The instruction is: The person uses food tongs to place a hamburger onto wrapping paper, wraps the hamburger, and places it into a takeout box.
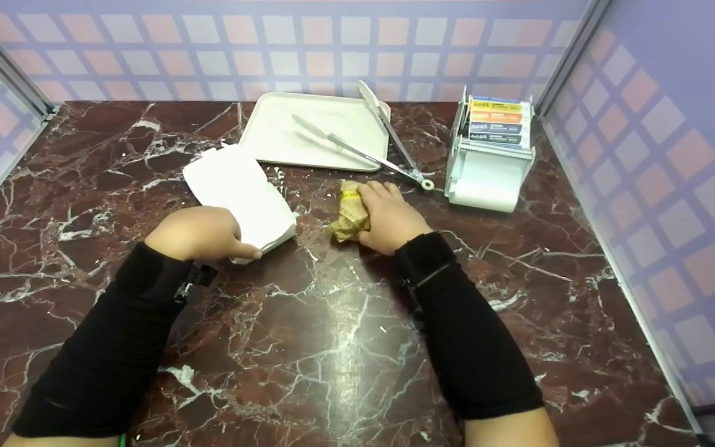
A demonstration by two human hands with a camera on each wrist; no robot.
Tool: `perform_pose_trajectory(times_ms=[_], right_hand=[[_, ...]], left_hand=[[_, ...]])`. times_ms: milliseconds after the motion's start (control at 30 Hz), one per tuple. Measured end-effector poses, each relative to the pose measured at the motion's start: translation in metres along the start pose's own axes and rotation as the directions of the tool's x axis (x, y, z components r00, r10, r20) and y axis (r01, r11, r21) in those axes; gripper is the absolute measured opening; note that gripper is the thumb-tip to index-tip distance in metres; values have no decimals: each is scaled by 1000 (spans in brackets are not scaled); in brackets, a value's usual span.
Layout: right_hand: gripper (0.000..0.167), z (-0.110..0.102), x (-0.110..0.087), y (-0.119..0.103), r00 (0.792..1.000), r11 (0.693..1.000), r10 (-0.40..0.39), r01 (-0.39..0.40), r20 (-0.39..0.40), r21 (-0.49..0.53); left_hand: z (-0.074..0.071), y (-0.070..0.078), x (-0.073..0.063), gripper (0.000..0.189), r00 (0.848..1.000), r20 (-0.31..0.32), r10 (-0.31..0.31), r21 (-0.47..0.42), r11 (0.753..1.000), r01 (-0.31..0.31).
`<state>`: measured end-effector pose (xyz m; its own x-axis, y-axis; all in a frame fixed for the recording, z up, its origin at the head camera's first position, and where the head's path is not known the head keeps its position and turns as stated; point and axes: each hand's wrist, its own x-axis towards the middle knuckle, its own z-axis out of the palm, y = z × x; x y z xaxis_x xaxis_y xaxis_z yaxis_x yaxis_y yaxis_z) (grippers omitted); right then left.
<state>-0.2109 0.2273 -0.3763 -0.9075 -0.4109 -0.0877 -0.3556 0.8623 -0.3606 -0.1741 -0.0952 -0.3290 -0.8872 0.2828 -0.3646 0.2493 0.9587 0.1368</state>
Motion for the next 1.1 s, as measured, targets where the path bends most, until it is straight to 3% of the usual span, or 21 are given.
perform_pose_trajectory(times_ms=[133,500,633,800,1100], right_hand=[[90,-2,0,7,1000,1000,-7,7,-30,-1],[96,-4,0,12,1000,1000,13,-13,-20,1],[93,-4,0,13,999,1000,15,-15,-36,11],[88,-5,-1,16,998,1000,8,-7,-68,23],[94,-6,-2,18,997,1000,11,-10,-74,18]], left_hand=[[3,10,-2,52,1000,-11,23,17,1000,-22],[10,40,-6,52,997,12,73,58,996,-73],[10,39,-3,51,995,7,99,66,993,-99],[11,34,5,49,981,-19,194,102,976,-191],[16,24,13,40,970,-117,213,-31,975,-218]])
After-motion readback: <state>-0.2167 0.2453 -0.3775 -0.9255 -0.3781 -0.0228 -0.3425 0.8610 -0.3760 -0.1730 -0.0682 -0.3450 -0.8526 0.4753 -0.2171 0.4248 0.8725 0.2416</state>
